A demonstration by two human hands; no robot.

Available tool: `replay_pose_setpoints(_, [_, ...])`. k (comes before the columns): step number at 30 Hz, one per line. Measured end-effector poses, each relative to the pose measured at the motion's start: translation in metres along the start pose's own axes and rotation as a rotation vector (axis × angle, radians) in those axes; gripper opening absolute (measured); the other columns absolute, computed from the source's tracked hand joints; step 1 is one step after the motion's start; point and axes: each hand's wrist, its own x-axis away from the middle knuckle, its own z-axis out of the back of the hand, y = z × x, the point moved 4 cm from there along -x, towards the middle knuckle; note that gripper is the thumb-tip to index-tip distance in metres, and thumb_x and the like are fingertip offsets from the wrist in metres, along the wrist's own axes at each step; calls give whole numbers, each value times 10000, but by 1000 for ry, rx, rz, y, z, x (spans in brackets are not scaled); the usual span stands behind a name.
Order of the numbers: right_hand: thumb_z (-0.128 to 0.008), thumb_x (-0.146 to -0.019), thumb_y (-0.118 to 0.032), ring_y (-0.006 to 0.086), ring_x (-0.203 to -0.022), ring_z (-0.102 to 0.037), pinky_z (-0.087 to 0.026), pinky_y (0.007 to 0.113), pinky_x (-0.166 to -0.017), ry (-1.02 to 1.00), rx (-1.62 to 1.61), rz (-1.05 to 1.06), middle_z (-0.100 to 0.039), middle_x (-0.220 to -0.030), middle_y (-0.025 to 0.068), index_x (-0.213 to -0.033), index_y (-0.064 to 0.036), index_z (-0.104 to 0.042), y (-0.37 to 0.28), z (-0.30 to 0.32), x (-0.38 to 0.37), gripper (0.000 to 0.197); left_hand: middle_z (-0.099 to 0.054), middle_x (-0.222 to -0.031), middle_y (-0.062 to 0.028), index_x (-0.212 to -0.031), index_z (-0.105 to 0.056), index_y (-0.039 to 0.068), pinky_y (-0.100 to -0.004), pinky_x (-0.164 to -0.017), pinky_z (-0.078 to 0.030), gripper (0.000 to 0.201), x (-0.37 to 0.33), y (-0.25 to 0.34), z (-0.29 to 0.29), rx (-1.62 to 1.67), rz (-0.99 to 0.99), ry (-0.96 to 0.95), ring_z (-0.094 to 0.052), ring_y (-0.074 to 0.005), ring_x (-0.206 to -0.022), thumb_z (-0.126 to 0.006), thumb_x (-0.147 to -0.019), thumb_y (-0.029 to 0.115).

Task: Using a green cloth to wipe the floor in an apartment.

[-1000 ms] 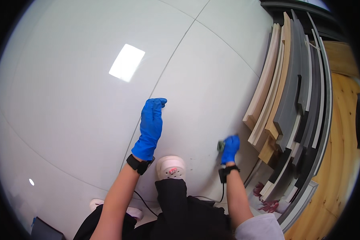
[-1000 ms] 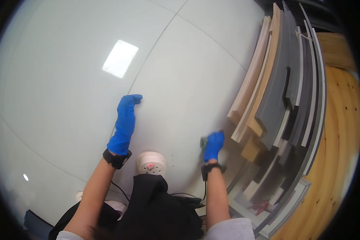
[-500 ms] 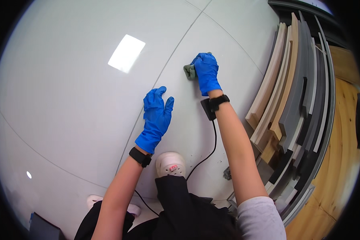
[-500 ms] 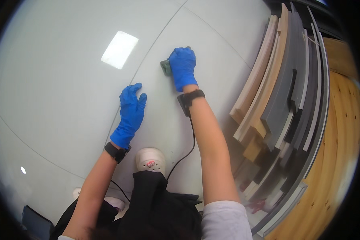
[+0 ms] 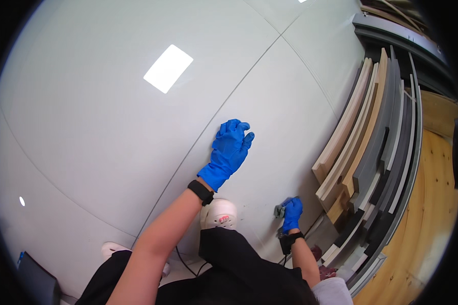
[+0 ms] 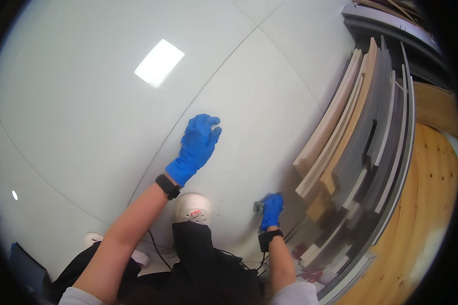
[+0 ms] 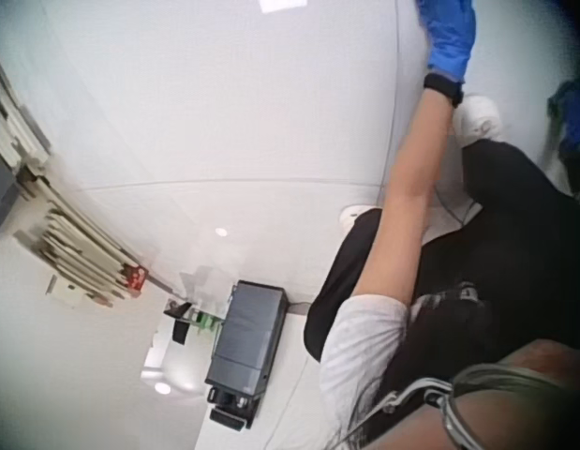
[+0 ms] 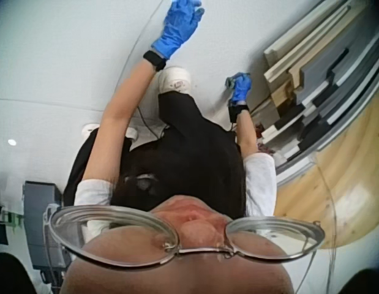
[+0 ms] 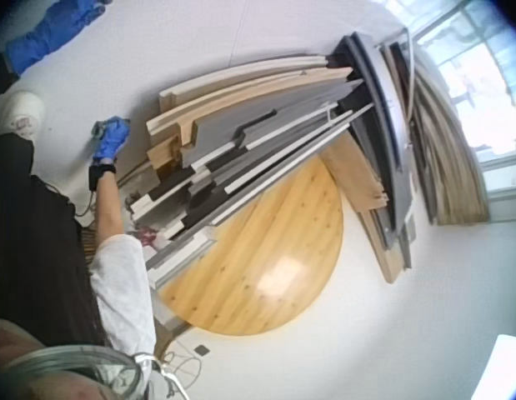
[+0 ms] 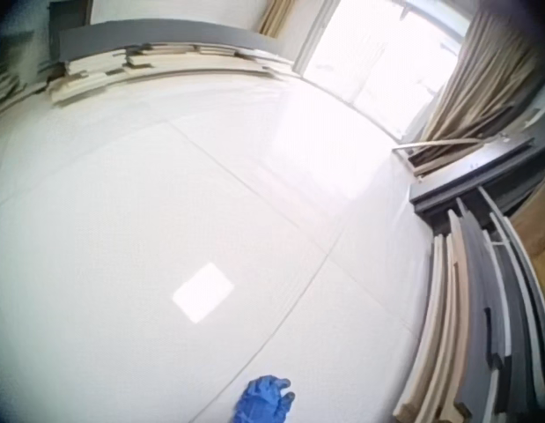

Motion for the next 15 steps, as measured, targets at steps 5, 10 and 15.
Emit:
replay_pose_setpoints(5, [-503,-627,-71,303,-654,-448,-386,381,-649,-65,246,529,-436,-638,137,-586,-24,-461,-170,-83,-54,75,-514,-1060,-164,-1045,-537,35,-416,-868,-385,303,10,-20,13,-64,101,-61,-470,-329,-1004,-548,-846,263])
replay_pose_setpoints(10, [-515,-624,-47,310,-733,-519,-383,459,-944,-151,465,1305,-501,-636,118,-568,-58,-503,-320,-201,-145,59,-506,-1070,-151,-1088,-531,39,-410,-878,-385,331,6,-23,11,-127,39,-88,-458,-319,-1014,-562,-831,246])
replay_pose_setpoints(15, [-518,-699,-74,287,-804,-543,-407,389,-905,-283,758,1567,-557,-737,97,-626,-74,-561,-422,-275,-184,85,-528,-1034,-143,-1081,-552,61,-401,-864,-399,301,5,-20,11,-132,64,-124,-475,-318,-1006,-584,-804,173])
